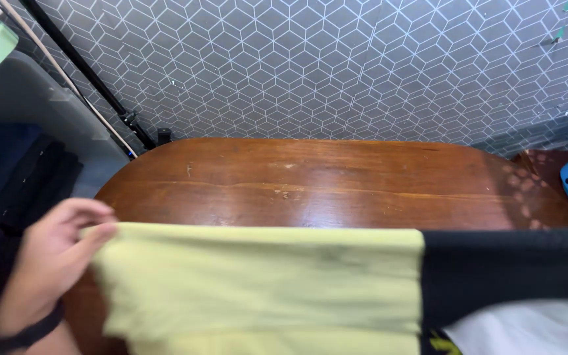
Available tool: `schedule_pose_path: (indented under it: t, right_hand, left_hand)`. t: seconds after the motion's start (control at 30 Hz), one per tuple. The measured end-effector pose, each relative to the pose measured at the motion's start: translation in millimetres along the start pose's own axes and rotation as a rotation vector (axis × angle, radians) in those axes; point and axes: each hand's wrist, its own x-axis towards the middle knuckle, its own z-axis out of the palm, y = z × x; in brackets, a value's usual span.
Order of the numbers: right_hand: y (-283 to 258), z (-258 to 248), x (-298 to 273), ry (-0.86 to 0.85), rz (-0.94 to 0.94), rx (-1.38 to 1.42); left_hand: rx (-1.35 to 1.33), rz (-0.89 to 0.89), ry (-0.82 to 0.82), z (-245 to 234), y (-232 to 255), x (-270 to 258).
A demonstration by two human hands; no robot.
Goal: Fold a yellow and black shirt on a wooden table.
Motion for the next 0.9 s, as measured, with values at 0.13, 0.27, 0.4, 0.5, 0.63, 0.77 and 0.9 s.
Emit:
schedule_pose_path:
  t: [0.13,0.27,0.4,0.5,0.63,0.77,0.9]
  right_hand:
    - [-30.7,54.3,-2.1,-0.006,0.025,-0.022]
    - [-59.8,124.1,25.5,-0.004,0.034,-0.037]
    - [-36.5,160.8,57.2,-0.01,-0.016,-0.282]
    - [-48.5,177.4,64.3,0.09,-0.116,-0.497]
    - [-42.1,186.3,88.6,0.185,-0.439,-0.796]
    - [-52.3,199.0,104.9,0.22,-0.525,-0.828]
    - [-66.0,208.3,120.8,0.22,-0.548,-0.818]
  left_hand:
    - [0.119,-0.328,-0.236,48.4,-22.8,35.0]
    - [0.173,-0.296,-0.268,89.4,-89.7,71.1]
    - [0.52,-0.121,-0.155,121.1,-113.3,103.6]
    - [0.587,-0.096,-0.102,138.5,-104.5,118.5]
    - [0.648,0.064,-0.034,149.7,-112.8,139.1]
    - [0.738,0.164,0.036,161.0,-130.5,160.6]
    - [0.99,0.394,0.119,172.8,-141.1,175.1]
